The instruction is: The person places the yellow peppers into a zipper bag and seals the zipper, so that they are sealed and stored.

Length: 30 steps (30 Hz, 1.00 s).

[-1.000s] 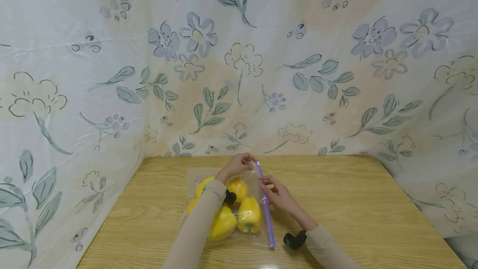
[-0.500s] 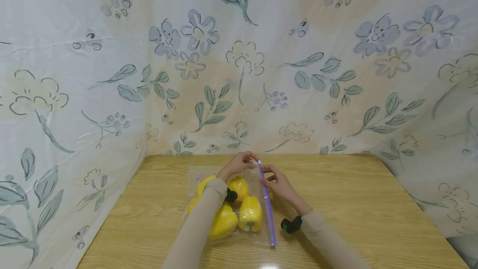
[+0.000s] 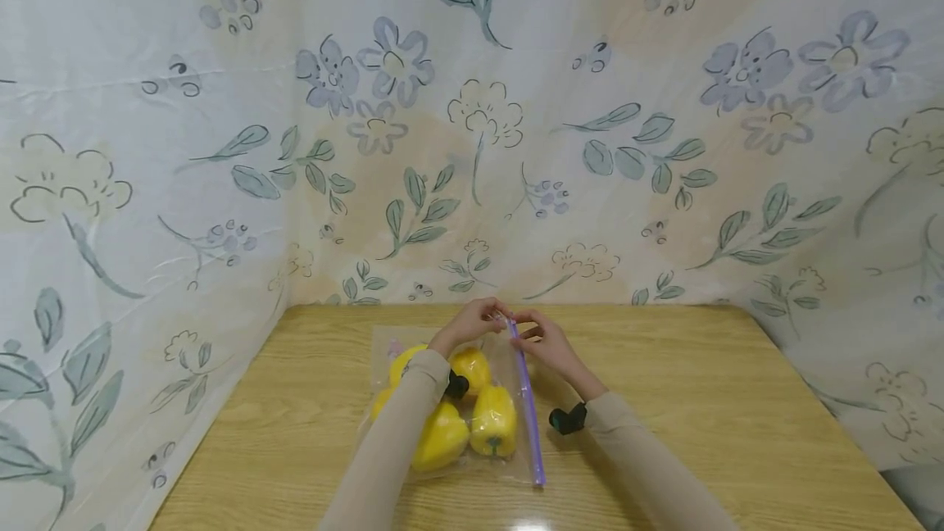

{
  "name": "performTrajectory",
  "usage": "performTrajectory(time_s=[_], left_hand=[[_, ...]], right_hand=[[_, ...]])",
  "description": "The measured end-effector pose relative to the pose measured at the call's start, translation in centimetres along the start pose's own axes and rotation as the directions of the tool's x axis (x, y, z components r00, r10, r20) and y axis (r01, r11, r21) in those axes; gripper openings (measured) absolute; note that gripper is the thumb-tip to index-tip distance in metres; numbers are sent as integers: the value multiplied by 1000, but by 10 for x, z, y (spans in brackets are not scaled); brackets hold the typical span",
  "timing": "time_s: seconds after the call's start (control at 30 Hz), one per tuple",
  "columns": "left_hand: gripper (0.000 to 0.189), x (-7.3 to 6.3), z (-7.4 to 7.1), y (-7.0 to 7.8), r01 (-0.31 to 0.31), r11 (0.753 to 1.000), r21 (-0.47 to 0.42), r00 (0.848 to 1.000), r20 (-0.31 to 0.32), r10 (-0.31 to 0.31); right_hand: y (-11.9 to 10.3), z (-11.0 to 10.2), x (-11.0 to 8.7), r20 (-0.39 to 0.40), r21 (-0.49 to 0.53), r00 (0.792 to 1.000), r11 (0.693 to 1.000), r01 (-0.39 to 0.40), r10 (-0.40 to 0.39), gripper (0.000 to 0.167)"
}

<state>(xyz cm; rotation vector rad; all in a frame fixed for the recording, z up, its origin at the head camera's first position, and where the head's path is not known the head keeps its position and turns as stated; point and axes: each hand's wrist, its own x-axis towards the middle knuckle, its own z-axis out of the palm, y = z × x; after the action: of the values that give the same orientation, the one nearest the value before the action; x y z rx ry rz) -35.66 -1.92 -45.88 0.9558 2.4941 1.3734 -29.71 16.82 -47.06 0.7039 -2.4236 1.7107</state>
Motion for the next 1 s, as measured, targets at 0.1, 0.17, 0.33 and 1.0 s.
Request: performTrajectory(time_s=[0.1, 0.17, 0.33, 1.0], left_hand=[[17, 0, 0, 1, 21, 1000, -2, 1000, -11, -21], [17, 1, 0, 1, 29, 1000, -6, 999, -19, -30], [17, 1, -1, 1, 44, 999, -25, 998, -36, -45], [23, 6, -1, -3, 61, 995, -77, 995, -74, -67]], right_hand=[[-5, 2, 2, -13, -3, 1000, 1000, -11, 11, 35], [-5, 4, 3, -28, -6, 999, 1000, -18, 18, 32], [-4, 6, 7, -48, 37, 998, 998, -50, 51, 30], [-1, 5, 14, -64, 56, 995, 996, -69, 73, 32]])
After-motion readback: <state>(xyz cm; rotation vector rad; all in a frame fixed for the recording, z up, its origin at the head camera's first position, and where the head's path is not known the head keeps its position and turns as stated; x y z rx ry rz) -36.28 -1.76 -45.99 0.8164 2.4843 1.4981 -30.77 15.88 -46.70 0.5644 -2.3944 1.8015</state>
